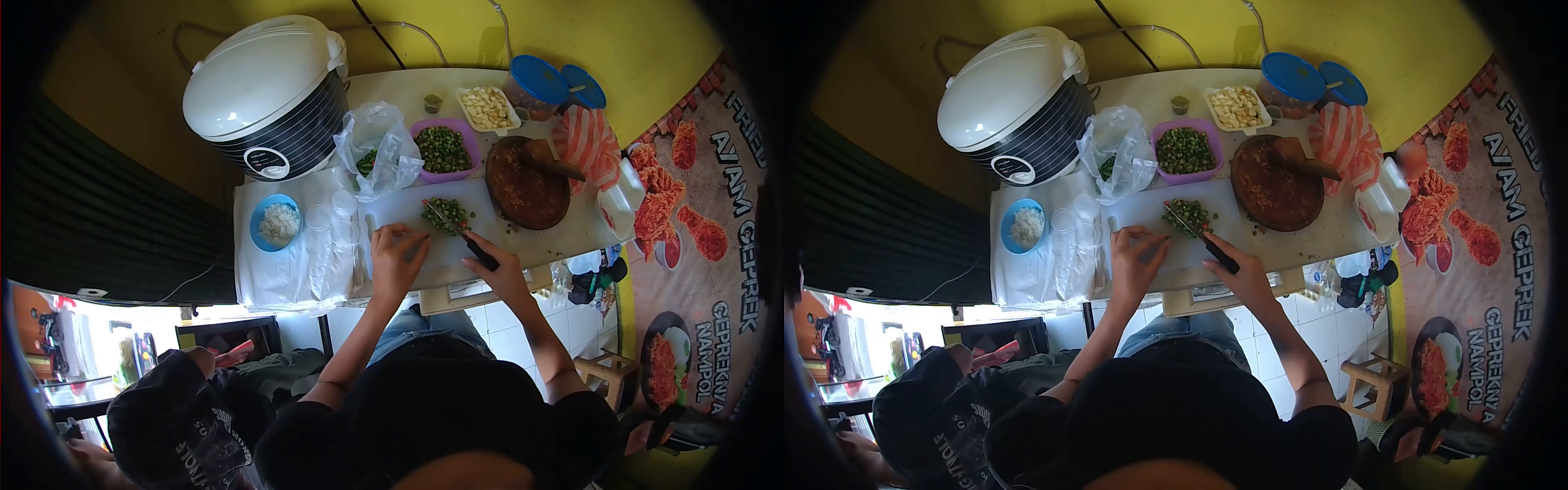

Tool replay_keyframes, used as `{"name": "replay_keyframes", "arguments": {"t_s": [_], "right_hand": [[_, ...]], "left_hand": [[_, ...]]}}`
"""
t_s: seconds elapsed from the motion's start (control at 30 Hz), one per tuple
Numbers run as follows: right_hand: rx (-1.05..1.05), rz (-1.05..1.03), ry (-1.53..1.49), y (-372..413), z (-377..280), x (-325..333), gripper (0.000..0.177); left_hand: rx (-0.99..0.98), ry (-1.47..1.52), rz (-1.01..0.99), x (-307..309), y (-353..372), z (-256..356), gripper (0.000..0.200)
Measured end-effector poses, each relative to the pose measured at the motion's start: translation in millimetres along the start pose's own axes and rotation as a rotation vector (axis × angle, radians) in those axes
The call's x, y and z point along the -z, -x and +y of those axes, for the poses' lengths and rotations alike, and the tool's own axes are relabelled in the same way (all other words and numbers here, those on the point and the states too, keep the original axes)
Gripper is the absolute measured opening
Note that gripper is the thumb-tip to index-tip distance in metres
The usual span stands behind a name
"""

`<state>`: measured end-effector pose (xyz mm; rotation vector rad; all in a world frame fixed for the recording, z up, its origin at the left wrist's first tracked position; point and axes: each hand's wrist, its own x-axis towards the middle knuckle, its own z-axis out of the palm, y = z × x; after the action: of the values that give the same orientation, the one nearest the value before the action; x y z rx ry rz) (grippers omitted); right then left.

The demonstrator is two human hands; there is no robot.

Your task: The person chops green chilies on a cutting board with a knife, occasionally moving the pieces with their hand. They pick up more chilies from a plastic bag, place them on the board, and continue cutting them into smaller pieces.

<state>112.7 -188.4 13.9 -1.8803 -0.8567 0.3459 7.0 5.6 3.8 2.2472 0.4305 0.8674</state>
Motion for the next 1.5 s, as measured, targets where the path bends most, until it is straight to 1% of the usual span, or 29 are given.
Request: {"name": "replay_keyframes", "arguments": {"t_s": [0.03,0.1,0.13,0.2,0.33,0.6,0.7,0.8,0.9,1.0,1.1,1.2,1.3,1.5], "right_hand": [[-0.033,-0.007,-0.04,1.1,-0.6,-1.7,0.052],[-0.098,-0.024,-0.119,3.1,-2.5,-4.9,0.048],[-0.138,-0.05,-0.12,4.4,-5.8,-4.9,0.046],[-0.213,-0.103,-0.123,6.4,-14.4,-3.2,0.043],[-0.234,-0.162,-0.173,11.2,-16.7,-3.3,0.042],[-0.278,-0.26,-0.19,15.8,-25.3,2.8,0.041],[-0.245,-0.257,-0.177,16.4,-24.6,5.3,0.041],[-0.257,-0.271,-0.108,16.1,-28.2,8.4,0.04],[-0.231,-0.253,-0.047,16.1,-31.9,8.5,0.039],[-0.18,-0.234,-0.046,14.5,-24.4,5.5,0.039],[-0.319,-0.308,-0.014,7.4,-34.5,10.9,0.038],[-0.281,-0.305,-0.009,3.5,-32.5,9.2,0.038],[-0.086,-0.227,-0.02,-2.0,-13.5,-0.9,0.038],[-0.177,-0.286,0.03,-3.7,-20.1,1.9,0.039]], "left_hand": [[0.025,0.004,0.007,-0.1,0.0,1.1,0.018],[0.002,-0.086,0.001,-1.6,-1.3,2.1,0.018],[-0.01,-0.13,-0.001,-2.5,-1.9,2.7,0.018],[-0.011,-0.127,0.016,-4.4,-1.4,2.3,0.018],[0.019,-0.114,0.025,-3.2,0.7,3.9,0.017],[0.012,-0.113,0.038,-5.4,0.8,2.1,0.015],[0.016,-0.118,0.044,-6.3,2.0,1.6,0.014],[0.02,-0.135,0.05,-7.0,3.1,1.2,0.014],[0.026,-0.134,0.051,-7.3,2.9,2.2,0.014],[0.044,-0.12,0.057,-8.4,3.0,2.0,0.013],[0.049,-0.114,0.07,-9.8,2.7,0.5,0.011],[0.058,-0.115,0.079,-11.5,3.4,0.3,0.011],[0.055,-0.139,0.096,-11.1,3.5,0.1,0.011],[0.064,-0.161,0.108,-10.2,2.9,5.2,0.012]]}}
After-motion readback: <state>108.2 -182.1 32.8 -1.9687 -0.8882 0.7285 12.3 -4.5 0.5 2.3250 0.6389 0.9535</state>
